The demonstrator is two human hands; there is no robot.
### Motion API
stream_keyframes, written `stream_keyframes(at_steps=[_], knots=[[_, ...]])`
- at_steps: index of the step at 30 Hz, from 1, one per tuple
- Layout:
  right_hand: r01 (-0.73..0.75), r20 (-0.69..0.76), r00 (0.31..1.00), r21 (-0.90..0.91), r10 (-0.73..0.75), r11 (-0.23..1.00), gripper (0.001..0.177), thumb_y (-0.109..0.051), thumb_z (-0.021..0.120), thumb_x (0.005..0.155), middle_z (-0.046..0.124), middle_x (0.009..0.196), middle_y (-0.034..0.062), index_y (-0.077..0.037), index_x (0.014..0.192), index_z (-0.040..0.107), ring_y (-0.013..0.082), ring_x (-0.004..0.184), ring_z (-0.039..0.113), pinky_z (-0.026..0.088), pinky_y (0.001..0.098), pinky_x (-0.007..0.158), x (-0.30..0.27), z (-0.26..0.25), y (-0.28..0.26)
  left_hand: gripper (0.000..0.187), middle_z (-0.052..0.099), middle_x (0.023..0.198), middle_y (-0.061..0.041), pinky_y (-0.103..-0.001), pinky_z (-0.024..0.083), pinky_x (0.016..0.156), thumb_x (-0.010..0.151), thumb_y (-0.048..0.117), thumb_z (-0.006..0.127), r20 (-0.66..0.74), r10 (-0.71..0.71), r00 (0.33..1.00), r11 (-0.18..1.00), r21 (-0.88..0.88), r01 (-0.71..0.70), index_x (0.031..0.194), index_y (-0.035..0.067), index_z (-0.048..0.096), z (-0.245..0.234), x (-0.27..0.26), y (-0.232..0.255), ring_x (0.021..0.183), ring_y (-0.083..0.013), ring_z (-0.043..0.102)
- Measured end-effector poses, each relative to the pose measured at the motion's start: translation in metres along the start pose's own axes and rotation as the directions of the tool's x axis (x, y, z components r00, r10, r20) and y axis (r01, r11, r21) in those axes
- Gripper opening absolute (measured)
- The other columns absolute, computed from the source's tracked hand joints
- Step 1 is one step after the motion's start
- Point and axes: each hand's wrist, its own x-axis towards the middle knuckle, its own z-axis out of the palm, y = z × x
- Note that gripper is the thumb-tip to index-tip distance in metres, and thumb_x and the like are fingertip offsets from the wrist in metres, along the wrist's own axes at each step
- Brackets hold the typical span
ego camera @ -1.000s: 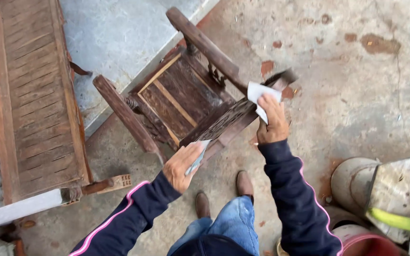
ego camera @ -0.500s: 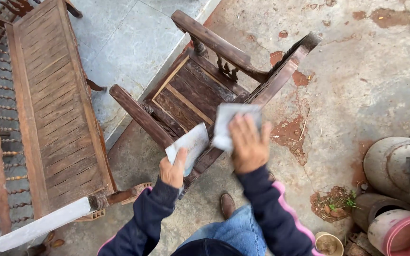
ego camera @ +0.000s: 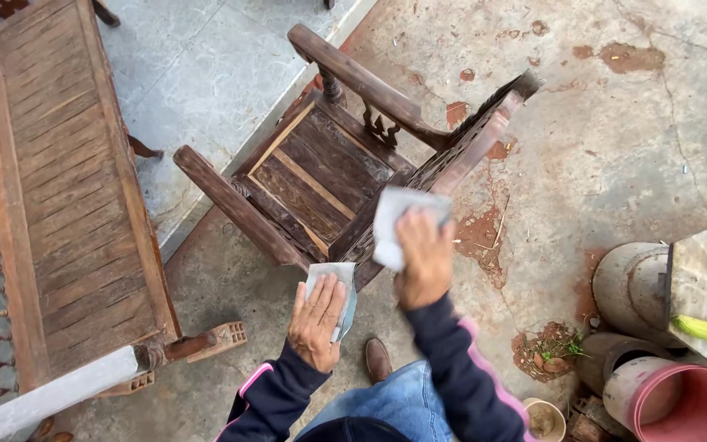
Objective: The recorder is sanding down various parts of a wooden chair using pieces of sandpaper.
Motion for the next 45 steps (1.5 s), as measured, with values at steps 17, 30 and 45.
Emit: stream_keyframes(at_steps=[17, 30, 45], knots=[[-0.286, 0.229, 0.542, 0.955, 0.808, -0.078, 0.048, 0.002, 0.04, 0.103, 0.047, 0.16, 0.0181, 0.005, 0.151, 0.048, 0.0285, 0.148, 0.044, 0.03, 0.0398, 0.122, -0.089, 0.104, -0.078, 0.048, 0.059, 0.149, -0.02, -0.038, 0.046, 0.11, 0.101, 0.011, 0.053, 0.232, -0.187, 0.955, 0.874, -0.403, 0.269, 0.147, -0.002, 0.05, 0.049, 0.142, -0.018, 0.136, -0.033, 0.06], [-0.461, -0.065, 0.573, 0.799, 0.817, 0.387, 0.042, -0.01, 0.044, 0.109, 0.056, 0.153, 0.0204, 0.004, 0.148, 0.052, 0.0247, 0.142, 0.051, 0.035, 0.038, 0.121, -0.011, 0.151, 0.08, 0.056, 0.052, 0.154, -0.022, -0.037, 0.045, 0.111, 0.097, 0.003, 0.052, 0.248, -0.139, 0.959, 0.947, -0.249, 0.202, 0.152, -0.003, 0.043, 0.03, 0.141, 0.001, 0.139, -0.0345, 0.056], [-0.621, -0.061, 0.528, 0.652, 0.847, 0.434, 0.04, -0.016, 0.041, 0.113, 0.059, 0.141, 0.026, 0.004, 0.144, 0.055, 0.0321, 0.131, 0.056, 0.039, 0.0434, 0.116, -0.032, 0.187, 0.134, 0.061, 0.052, 0.154, -0.024, -0.038, 0.047, 0.111, 0.095, 0.001, 0.055, 0.247, -0.133, 0.96, 0.937, -0.285, 0.203, 0.154, 0.0, 0.042, 0.027, 0.144, 0.009, 0.14, -0.0371, 0.056]])
